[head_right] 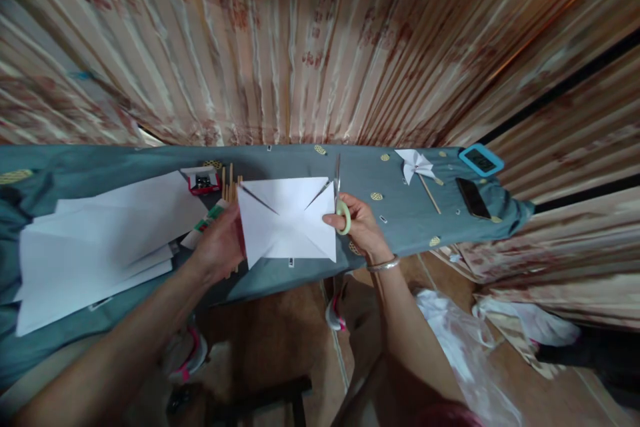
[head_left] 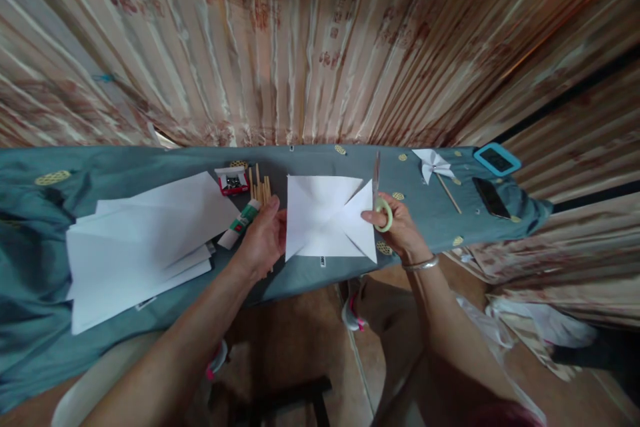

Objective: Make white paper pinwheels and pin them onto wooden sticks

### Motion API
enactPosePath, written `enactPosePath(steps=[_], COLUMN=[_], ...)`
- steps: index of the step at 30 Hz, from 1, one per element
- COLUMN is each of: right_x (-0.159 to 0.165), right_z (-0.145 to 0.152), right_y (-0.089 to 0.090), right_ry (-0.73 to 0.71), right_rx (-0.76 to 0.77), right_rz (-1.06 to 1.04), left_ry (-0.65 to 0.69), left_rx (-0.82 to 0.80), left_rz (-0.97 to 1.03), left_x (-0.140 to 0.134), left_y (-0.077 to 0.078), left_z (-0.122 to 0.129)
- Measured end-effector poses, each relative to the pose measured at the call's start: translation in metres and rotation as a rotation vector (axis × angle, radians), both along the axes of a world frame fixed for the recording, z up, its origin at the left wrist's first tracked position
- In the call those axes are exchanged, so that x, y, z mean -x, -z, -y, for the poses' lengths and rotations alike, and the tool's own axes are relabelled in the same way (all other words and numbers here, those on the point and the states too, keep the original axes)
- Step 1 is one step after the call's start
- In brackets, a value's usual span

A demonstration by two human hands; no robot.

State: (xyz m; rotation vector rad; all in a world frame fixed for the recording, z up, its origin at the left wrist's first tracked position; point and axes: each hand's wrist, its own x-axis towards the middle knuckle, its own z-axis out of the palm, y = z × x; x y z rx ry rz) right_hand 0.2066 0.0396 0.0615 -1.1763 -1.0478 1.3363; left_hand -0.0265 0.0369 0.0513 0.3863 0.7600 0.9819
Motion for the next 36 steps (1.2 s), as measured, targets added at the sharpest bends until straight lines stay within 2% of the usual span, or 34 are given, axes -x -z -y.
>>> enactPosePath(steps=[6, 9, 12, 19, 22, 26, 28, 33, 36], right_x=[0.002, 0.002, 0.001, 0.005, 0.005, 0.006, 0.013, 0.050, 0.064], right_z=[0.001, -0.003, -0.005, -0.008, -0.008, 0.003, 0.012, 0.034, 0.038], right_y=[-0.003, -0.001, 0.000, 0.003, 0.003, -0.002, -0.003, 0.009, 0.020], right_ry=[-0.050, -0.010, 0.006, 0.008, 0.049, 0.205, 0.118, -0.346, -0.448], right_rx=[0.048, 0.039, 0.031, 0.006, -0.058, -0.208, -0.178, 0.043, 0.111], right_rz=[0.055, 0.034, 0.055, 0.104, 0.171, 0.197, 0.146, 0.085, 0.068], left_ry=[0.089, 0.064, 0.053, -0.009, -0.105, -0.363, -0.422, -0.477, -0.495], left_rx=[-0.027, -0.071, -0.047, -0.082, -0.050, -0.062, -0.072, -0.095, -0.094], left_rz=[-0.076, -0.015, -0.013, -0.141, -0.152, -0.158, -0.160, -0.100, -0.093], left_x=[-0.012, -0.013, -0.013, -0.016, -0.019, -0.016, -0.012, -0.001, 0.002], left_y=[0.007, 0.002, 0.000, 0.014, 0.018, 0.015, 0.012, 0.007, 0.004], left_z=[0.011, 0.012, 0.012, 0.014, 0.010, -0.003, -0.011, -0.020, -0.021])
